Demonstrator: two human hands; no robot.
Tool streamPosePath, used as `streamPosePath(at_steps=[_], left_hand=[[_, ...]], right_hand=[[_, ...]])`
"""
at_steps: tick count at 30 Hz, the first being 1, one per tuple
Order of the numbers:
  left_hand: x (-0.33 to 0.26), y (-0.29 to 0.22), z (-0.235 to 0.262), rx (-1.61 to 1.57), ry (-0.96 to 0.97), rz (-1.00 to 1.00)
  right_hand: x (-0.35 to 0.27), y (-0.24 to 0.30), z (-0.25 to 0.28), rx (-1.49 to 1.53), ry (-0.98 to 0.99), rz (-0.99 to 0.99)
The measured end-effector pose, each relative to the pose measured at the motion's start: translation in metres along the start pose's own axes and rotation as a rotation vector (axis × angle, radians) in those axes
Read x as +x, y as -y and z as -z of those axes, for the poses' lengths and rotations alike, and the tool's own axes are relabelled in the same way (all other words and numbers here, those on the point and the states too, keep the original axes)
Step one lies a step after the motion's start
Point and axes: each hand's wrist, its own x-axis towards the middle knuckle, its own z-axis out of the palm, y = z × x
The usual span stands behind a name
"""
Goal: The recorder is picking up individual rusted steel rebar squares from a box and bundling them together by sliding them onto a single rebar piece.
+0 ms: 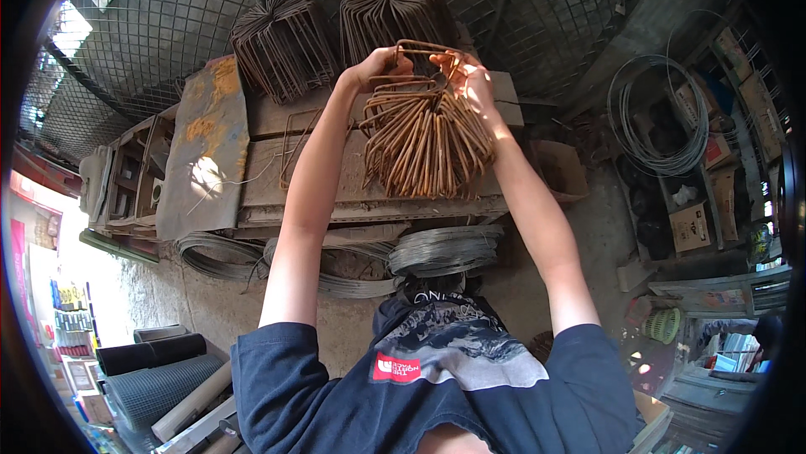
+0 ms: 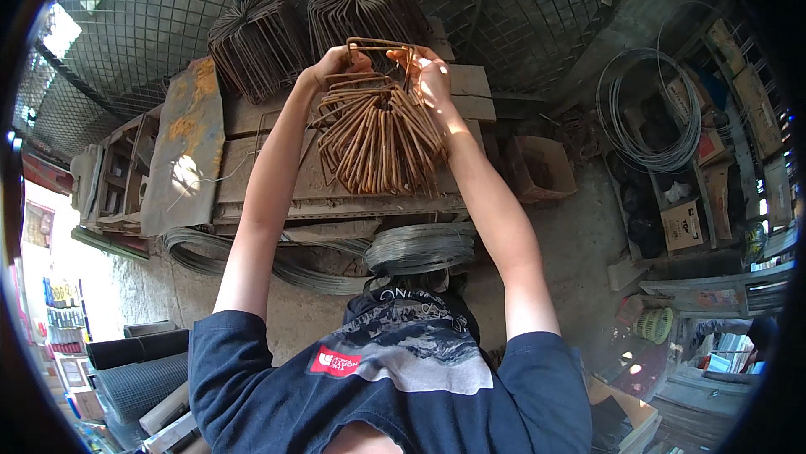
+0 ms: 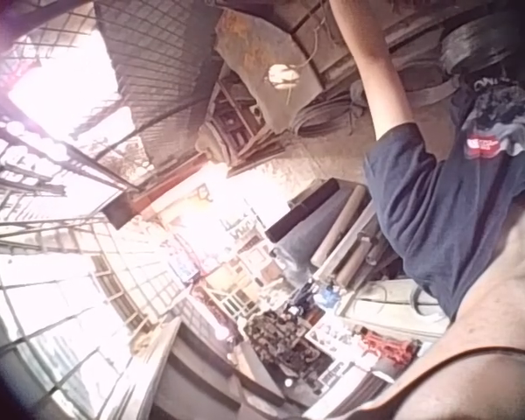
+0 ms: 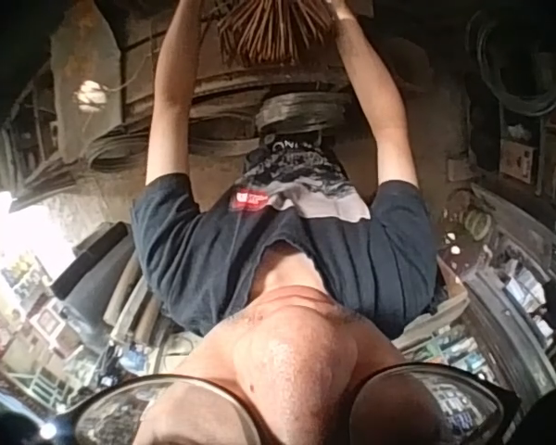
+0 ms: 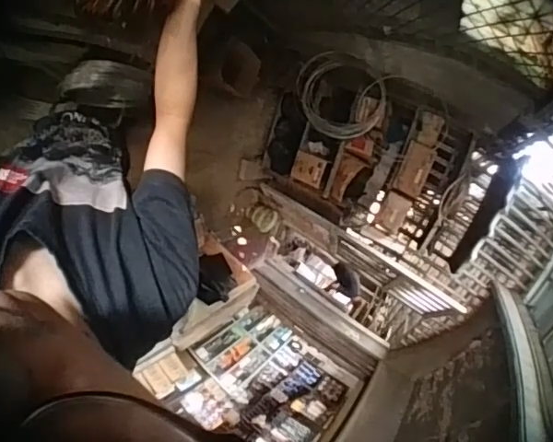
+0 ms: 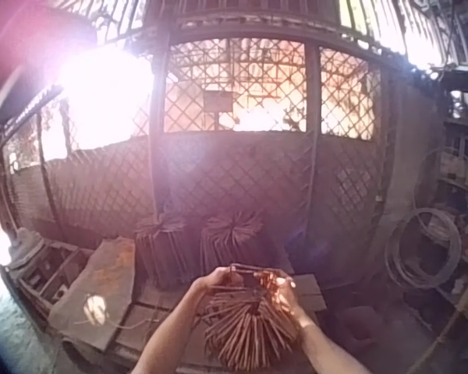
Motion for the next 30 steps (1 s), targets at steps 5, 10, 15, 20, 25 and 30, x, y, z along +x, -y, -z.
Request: streamPosePath(at_steps=[5,10,15,20,25,30], left_hand=[[0.003,0.009,0.010,0.129,-0.023,-0.322],[-0.019,0.022,0.003,0.585,-0.304,-0.143],[-0.022,0.040,-0.002,0.226,-0.439,-0.072],[-0.026,0.022,0.007,0.554,-0.297,-0.053],[-0.029,-0.058,-0.038,0.453,-0.183,0.181],[-0.020,-0.066,-0.077,1.207,-0.234,0.205]], right_hand=[[-0.007,0.004,-0.010,0.232,-0.098,-0.003],[-0.008,0.004,-0.008,0.296,-0.133,-0.011],[-0.001,0.000,0.007,0.271,-0.083,-0.093],[-0.004,-0.006,0.000,0.225,-0.212,-0.165],[-0.008,-0.006,-0.007,0.205,-0.303,-0.205],[-0.005,-0.002,0.003,0.309,-0.261,-0.202]])
